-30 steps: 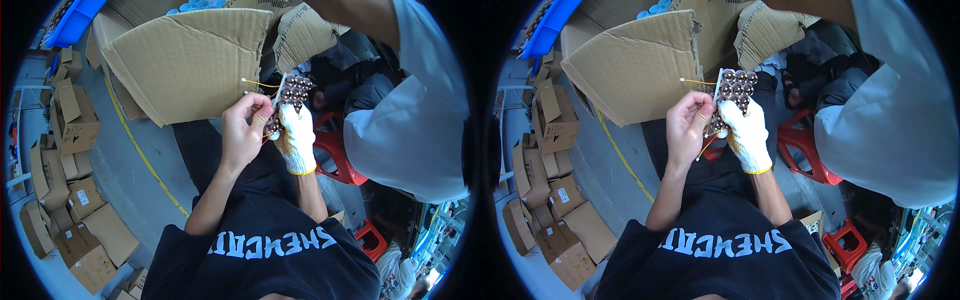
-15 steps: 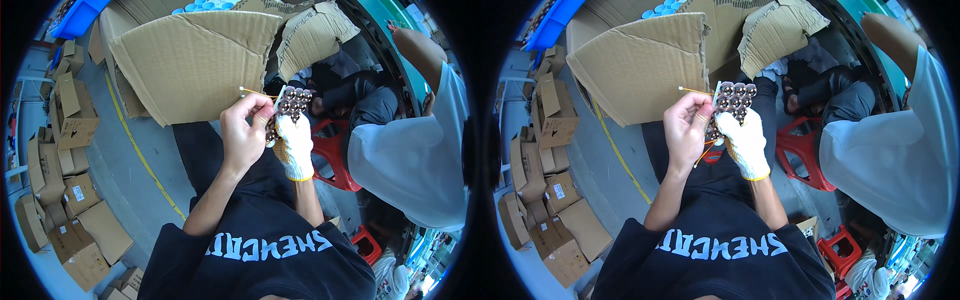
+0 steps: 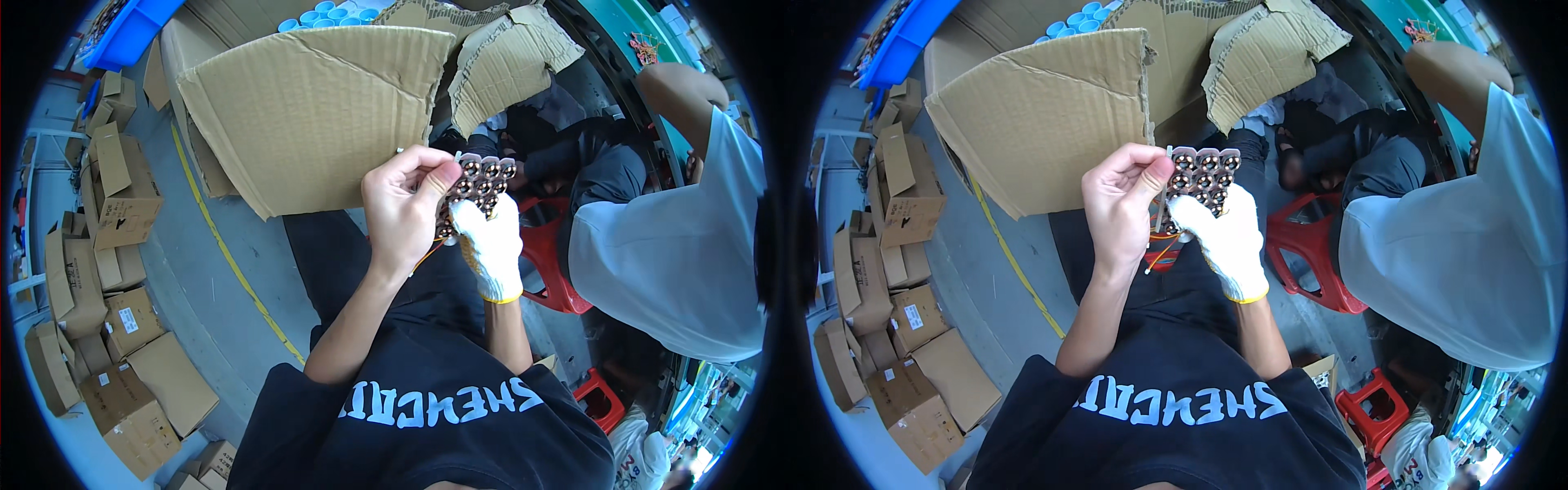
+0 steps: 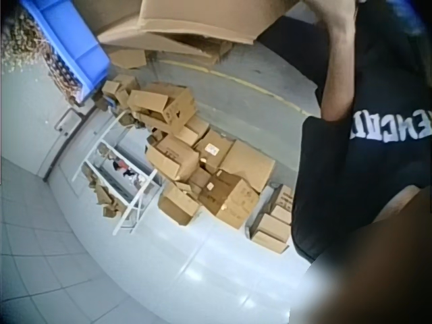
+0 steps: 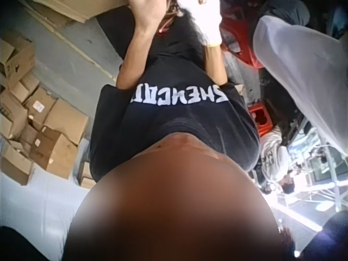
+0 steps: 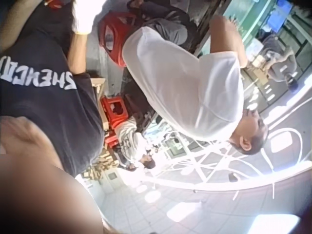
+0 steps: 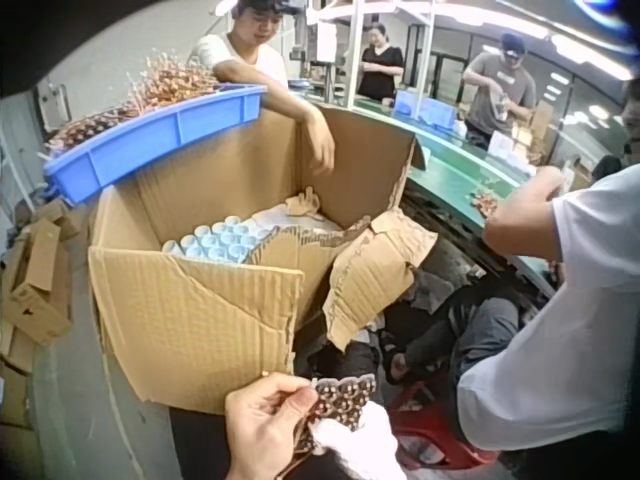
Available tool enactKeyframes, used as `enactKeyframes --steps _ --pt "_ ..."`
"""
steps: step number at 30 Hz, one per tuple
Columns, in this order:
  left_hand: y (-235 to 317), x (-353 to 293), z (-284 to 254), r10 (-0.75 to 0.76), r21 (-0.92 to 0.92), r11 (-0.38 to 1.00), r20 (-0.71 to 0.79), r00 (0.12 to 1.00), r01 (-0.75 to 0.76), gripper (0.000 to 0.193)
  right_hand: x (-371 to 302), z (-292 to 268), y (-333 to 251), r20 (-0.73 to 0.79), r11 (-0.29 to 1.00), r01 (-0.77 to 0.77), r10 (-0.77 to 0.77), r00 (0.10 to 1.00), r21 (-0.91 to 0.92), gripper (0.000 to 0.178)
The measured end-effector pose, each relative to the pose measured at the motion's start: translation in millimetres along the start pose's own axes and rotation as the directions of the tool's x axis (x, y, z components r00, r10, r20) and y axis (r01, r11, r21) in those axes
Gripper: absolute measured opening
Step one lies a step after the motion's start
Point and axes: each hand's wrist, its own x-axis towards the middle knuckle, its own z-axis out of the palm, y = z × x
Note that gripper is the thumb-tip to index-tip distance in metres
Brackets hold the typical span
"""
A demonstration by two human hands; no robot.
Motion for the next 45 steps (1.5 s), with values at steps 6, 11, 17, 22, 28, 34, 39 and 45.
enactKeyframes --steps 6,11,17,22,28,34,39,45 --pt "1 1 -6 -0.089 -0.087 0.992 0.038 0.995 0.092 0.006 -2 4 5 0.001 0.999 0.048 -0.048 0.999 0.019 0.017" --pt "2 -2 -10 -0.074 0.012 0.997 0.025 0.997 0.074 0.006 -1 -4 12 -0.002 0.995 0.035 -0.035 0.999 0.099 0.018" --pt "6 -34 -34 0.261 0.351 0.903 0.014 0.965 -0.249 0.011 3 -29 22 -0.034 0.975 -0.007 0.015 0.999 0.222 0.025" --pt "-15 -43 -56 0.190 0.641 0.745 0.060 0.980 -0.184 0.012 6 -51 34 -0.050 0.968 -0.073 0.087 0.995 0.239 0.031" --pt "-24 -47 -20 0.212 0.712 0.655 0.151 0.965 -0.255 0.013 -2 -34 24 -0.223 0.922 0.001 0.092 0.970 0.387 0.031" --pt "-29 -27 1 -0.112 0.520 0.854 0.220 0.969 -0.019 0.017 -13 -28 8 -0.086 0.968 0.017 0.005 0.996 0.249 0.030" --pt "-37 -23 -7 -0.143 0.325 0.944 0.265 0.953 0.051 0.021 -6 -31 13 -0.019 0.968 0.005 0.000 1.000 0.251 0.029" --pt "-44 -19 -12 -0.199 0.241 0.962 0.297 0.934 0.128 0.019 -2 -30 23 -0.020 0.931 0.004 0.004 1.000 0.364 0.030"
